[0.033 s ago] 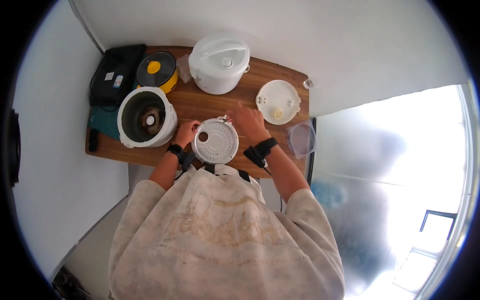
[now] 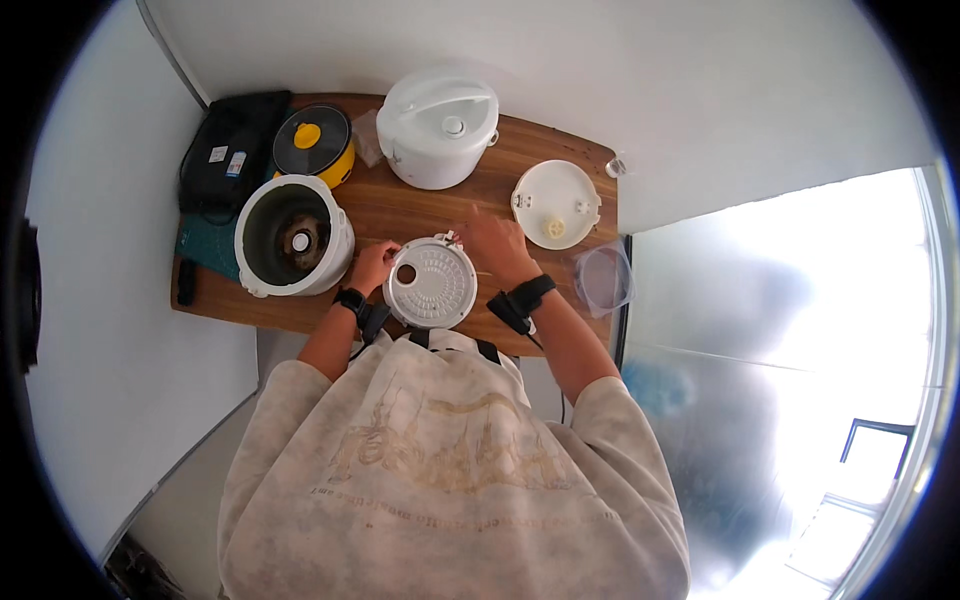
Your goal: The person uses a red-handled screwdriver to unscrew and remove screws from a white circular plastic component on a wooden table. The person repeatedly places the screwdriver down and picks it back up while handling the component and screws.
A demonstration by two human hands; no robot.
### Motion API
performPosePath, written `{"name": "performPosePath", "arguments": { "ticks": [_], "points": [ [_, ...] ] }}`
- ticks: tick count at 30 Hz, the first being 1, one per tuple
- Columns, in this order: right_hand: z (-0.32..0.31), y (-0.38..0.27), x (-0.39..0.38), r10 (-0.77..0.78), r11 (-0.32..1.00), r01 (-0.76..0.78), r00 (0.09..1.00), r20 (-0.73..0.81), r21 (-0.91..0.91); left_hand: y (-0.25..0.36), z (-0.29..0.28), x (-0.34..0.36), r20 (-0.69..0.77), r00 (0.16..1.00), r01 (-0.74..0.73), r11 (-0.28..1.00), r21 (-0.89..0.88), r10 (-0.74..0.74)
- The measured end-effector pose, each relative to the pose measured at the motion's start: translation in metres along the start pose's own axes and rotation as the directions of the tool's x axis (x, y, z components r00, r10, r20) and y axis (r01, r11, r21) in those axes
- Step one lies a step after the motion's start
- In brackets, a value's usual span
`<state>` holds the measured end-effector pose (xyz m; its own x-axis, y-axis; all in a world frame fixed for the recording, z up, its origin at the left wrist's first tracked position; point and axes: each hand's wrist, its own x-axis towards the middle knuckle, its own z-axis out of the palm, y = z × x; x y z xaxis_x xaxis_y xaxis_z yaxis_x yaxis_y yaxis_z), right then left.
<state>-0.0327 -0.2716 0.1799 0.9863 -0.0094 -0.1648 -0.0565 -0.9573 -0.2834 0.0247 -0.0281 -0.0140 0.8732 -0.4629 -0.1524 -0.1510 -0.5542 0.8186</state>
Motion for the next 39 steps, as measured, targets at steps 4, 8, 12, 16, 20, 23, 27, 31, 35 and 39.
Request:
{"name": "performPosePath", "arguments": {
  "ticks": [4,8,12,16,20,23,27,31,35,39],
  "points": [
    [0.007,0.002,0.0,-0.158,0.987,0.155,0.975,-0.154,-0.027,-0.003,0.0,0.0,-0.022,0.999,-0.025,1.0,-0.001,0.025],
    [-0.004,-0.012,0.004,0.066,0.998,-0.065,0.997,0.05,-0.019,-0.008,0.001,-0.002,-0.014,1.0,0.0,1.0,-0.012,0.0],
    [0.025,0.015,0.009,-0.232,0.969,0.241,0.961,-0.148,0.045,-0.002,0.0,0.001,0.002,1.0,0.007,1.0,-0.012,-0.007],
    [0.012,-0.008,0.004,-0.094,0.98,0.107,0.992,-0.081,0.171,-0.004,-0.001,-0.001,-0.013,1.0,0.002,1.0,-0.004,-0.002],
    [0.013,-0.003,0.006,-0.223,0.971,0.23,0.97,-0.092,0.064,-0.006,0.0,0.001,-0.01,1.0,-0.001,1.0,-0.023,0.001],
    [0.017,-0.002,0.008,-0.183,0.968,0.195,0.979,-0.092,0.156,-0.007,0.001,0.002,-0.007,1.0,0.002,0.999,-0.033,-0.002],
    [-0.011,-0.026,0.003,-0.079,0.995,0.075,0.995,0.058,0.067,-0.009,0.001,-0.001,-0.018,1.0,-0.011,0.999,-0.045,0.01],
    [-0.002,-0.021,0.009,0.151,0.989,-0.148,0.977,0.153,-0.03,-0.003,-0.001,-0.002,-0.019,1.0,0.002,0.999,-0.048,-0.003],
    [0.025,0.005,0.006,-0.194,0.975,0.211,0.958,-0.211,0.065,-0.005,0.001,0.001,0.006,0.999,0.034,0.999,-0.038,-0.034],
    [0.022,0.001,0.009,-0.081,0.946,0.131,0.981,-0.176,0.296,-0.004,-0.002,0.002,0.026,0.998,0.049,0.998,-0.042,-0.048]
  ]
}}
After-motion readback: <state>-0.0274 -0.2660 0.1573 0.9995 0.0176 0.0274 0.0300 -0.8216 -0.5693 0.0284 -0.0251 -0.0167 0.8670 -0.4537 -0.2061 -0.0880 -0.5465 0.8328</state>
